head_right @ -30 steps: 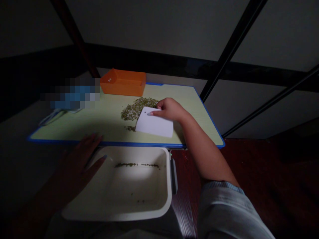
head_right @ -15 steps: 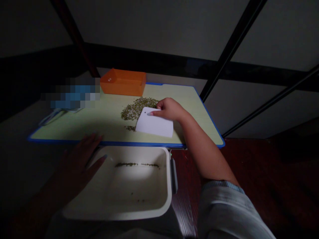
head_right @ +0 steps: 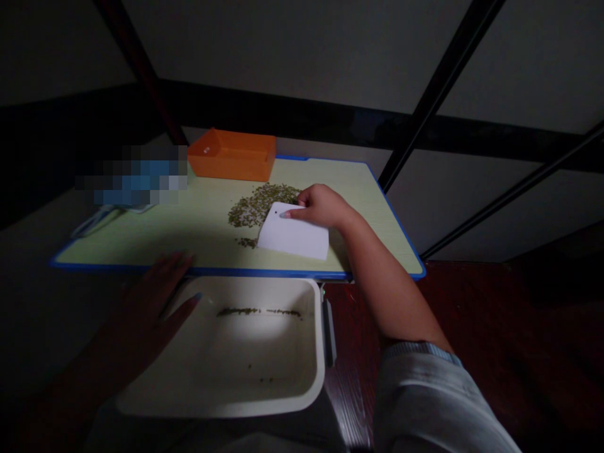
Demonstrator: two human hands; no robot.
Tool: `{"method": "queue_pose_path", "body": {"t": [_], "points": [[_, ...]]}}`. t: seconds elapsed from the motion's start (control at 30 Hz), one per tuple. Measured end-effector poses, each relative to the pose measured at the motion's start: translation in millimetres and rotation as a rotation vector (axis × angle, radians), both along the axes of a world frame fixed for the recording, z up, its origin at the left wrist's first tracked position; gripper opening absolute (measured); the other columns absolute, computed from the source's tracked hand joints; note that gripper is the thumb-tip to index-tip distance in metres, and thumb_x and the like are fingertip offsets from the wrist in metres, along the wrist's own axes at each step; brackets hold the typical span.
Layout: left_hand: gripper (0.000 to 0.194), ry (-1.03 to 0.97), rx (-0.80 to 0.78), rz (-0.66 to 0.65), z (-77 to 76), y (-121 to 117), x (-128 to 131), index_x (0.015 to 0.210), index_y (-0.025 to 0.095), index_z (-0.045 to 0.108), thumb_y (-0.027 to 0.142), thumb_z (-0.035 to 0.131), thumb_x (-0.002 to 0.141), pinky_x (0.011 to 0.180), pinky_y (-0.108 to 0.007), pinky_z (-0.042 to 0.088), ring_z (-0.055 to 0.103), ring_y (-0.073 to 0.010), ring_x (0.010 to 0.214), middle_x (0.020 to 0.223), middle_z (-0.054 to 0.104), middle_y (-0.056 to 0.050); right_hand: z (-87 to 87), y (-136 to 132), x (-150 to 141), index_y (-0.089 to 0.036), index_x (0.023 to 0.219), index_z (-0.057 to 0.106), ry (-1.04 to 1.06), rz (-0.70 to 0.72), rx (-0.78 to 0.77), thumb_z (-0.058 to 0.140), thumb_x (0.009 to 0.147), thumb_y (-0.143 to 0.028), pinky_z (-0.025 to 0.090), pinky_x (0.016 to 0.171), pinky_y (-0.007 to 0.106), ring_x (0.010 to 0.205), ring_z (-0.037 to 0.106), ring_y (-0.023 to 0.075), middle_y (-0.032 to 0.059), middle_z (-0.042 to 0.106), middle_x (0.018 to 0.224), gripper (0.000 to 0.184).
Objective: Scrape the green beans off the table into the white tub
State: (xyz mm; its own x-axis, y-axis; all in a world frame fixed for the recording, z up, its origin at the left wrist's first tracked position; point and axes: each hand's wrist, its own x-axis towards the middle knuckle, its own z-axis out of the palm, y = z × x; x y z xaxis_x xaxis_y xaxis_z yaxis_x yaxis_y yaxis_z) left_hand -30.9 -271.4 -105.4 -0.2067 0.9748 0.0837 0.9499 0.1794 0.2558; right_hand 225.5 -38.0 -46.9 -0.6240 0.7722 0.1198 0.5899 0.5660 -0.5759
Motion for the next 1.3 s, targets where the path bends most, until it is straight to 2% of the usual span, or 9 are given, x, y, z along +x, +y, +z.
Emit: {"method": "queue_pose_path", "body": {"t": [0.37,0.63,0.83,1.1,1.3], "points": [[0.063,0.009,-0.004,-0.007,-1.9,1.2,-2.1,0.146,0.026,0.027,0.054,0.024,0.089,0.116,-0.063,0.019,0.019,-0.0262,0.148,0.158,0.025,-0.006,5.0,-0.7,3.8,-0.018,0.055,0.048,-0.027,-0.016,-0.033,0.067,0.066,-0.062,0.019,0.051,0.027,0.048,0.035,0.0080,-0.0048,0.041,0.046,0.050],[0.062,-0.011,-0.010,0.003,0.3,1.9,-0.2,0.146,0.028,0.026,0.053,0.026,0.089,0.116,-0.062,0.018,0.018,-0.0258,0.148,0.159,0.025,-0.005,1.1,0.3,1.1,-0.018,0.056,0.047,-0.025,-0.016,-0.014,0.067,0.071,-0.054,0.020,0.051,0.027,0.048,0.034,0.0076,-0.0054,0.039,0.046,0.044],[0.062,-0.014,0.013,-0.007,-2.8,2.5,-2.3,0.145,0.028,0.028,0.054,0.027,0.088,0.116,-0.062,0.020,0.019,-0.0273,0.147,0.158,0.027,-0.006,0.8,0.6,0.9,-0.018,0.056,0.047,-0.024,-0.021,-0.006,0.066,0.070,-0.058,0.020,0.051,0.028,0.048,0.034,0.0078,-0.0053,0.040,0.046,0.046],[0.062,-0.024,-0.016,0.001,1.0,0.7,-0.5,0.146,0.028,0.026,0.054,0.026,0.089,0.117,-0.061,0.019,0.017,-0.0243,0.148,0.159,0.025,-0.005,2.6,-0.7,0.2,-0.017,0.057,0.049,-0.047,-0.039,-0.030,0.067,0.068,-0.058,0.019,0.052,0.028,0.048,0.035,0.0080,-0.0051,0.041,0.046,0.046],[0.062,-0.008,0.006,-0.018,-3.0,2.1,-2.6,0.145,0.028,0.026,0.054,0.027,0.089,0.116,-0.061,0.019,0.018,-0.0241,0.148,0.158,0.025,-0.006,2.2,-1.6,-0.6,-0.017,0.057,0.049,-0.030,-0.036,-0.018,0.065,0.070,-0.057,0.019,0.053,0.027,0.049,0.034,0.0077,-0.0055,0.040,0.047,0.045]]}}
